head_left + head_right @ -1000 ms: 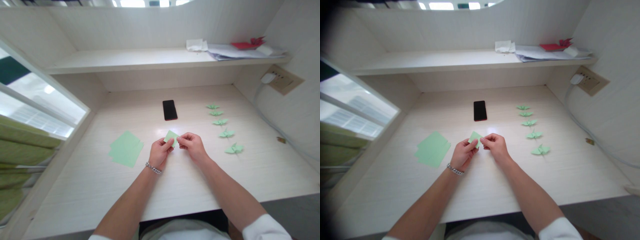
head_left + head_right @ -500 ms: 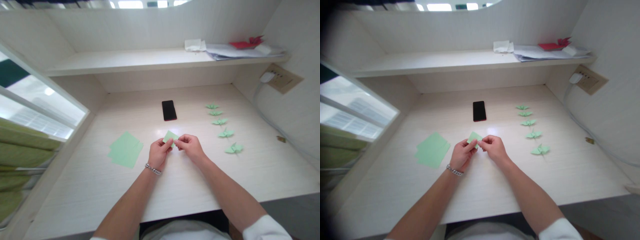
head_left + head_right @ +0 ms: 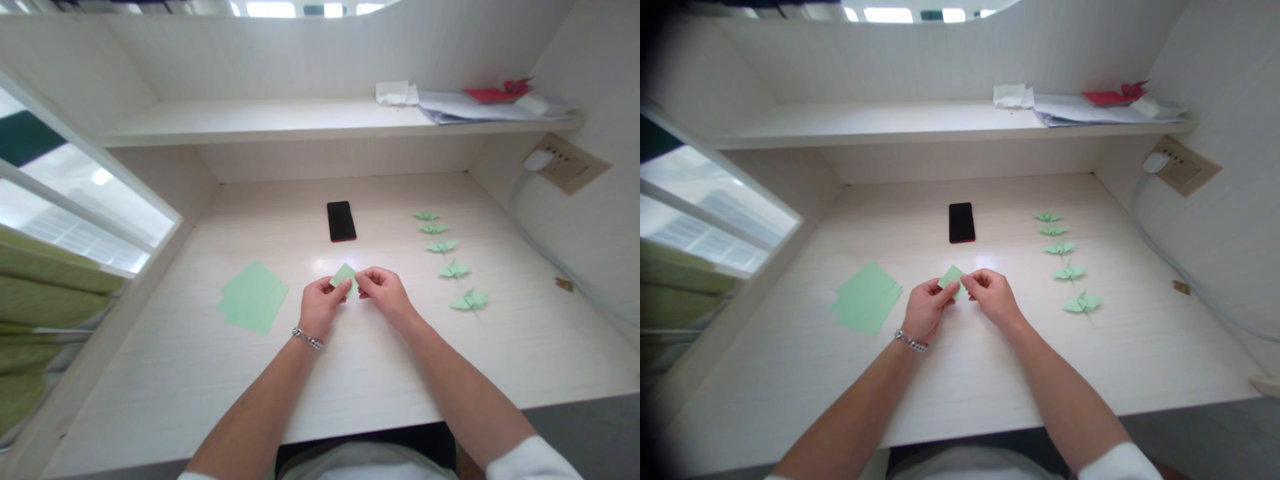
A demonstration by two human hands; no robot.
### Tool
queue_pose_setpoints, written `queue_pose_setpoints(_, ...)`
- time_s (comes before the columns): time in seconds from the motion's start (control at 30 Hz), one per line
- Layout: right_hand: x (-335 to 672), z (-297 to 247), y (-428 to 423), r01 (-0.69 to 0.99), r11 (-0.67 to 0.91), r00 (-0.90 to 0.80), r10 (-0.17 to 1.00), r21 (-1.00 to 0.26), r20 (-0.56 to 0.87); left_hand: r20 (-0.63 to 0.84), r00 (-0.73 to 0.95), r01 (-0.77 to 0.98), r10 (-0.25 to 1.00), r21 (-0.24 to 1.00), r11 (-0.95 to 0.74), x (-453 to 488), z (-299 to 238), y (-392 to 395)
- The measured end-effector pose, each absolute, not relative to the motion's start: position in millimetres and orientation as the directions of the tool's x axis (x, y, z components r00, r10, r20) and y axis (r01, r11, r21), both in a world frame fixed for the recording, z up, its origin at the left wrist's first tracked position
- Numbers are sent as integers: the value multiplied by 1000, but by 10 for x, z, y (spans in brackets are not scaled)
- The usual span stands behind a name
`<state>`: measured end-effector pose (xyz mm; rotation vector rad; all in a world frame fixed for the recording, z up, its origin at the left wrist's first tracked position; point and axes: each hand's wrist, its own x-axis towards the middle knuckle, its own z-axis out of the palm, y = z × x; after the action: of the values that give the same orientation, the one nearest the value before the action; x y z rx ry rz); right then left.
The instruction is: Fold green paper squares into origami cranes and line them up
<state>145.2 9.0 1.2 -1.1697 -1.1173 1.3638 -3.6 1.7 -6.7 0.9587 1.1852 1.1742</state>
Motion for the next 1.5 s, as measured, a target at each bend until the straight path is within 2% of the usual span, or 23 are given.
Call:
queue_pose_setpoints(0.2,1487,17,99,-110,-143,-98,986,-984,-132,-122,28,-49,992,991,124,-49,-9,16)
queue_pose_setpoints(0.4,1490,36,96,-122,-109,-113,989,-987,-95,-166,103,69,981,985,159,-32,23,-7)
queue_pose_setpoints(0.57,1455,53,82,-180,-181,-40,983,-967,-177,-200,70,2,977,980,200,-17,29,-10)
queue_pose_setpoints(0.73,1420,69,74,-234,-224,-37,975,-946,-221,-146,64,-110,987,982,153,1,-34,16)
queue_pose_setpoints(0.87,1420,57,81,-256,-236,-23,971,-937,-238,-173,71,-209,982,960,184,20,-44,6)
queue_pose_setpoints(1.03,1445,55,91,-312,-240,10,967,-919,-256,-200,213,-51,956,975,216,24,22,-25)
queue_pose_setpoints(1.23,1459,96,86,-411,-328,-41,939,-851,-342,-188,223,0,957,981,193,23,63,-30)
queue_pose_setpoints(1.4,1477,99,86,-428,-327,-49,939,-842,-340,-167,230,48,959,986,160,16,24,-30)
queue_pose_setpoints(1.5,1479,96,73,-408,-324,-113,946,-854,-305,-115,194,70,974,992,103,6,14,-25)
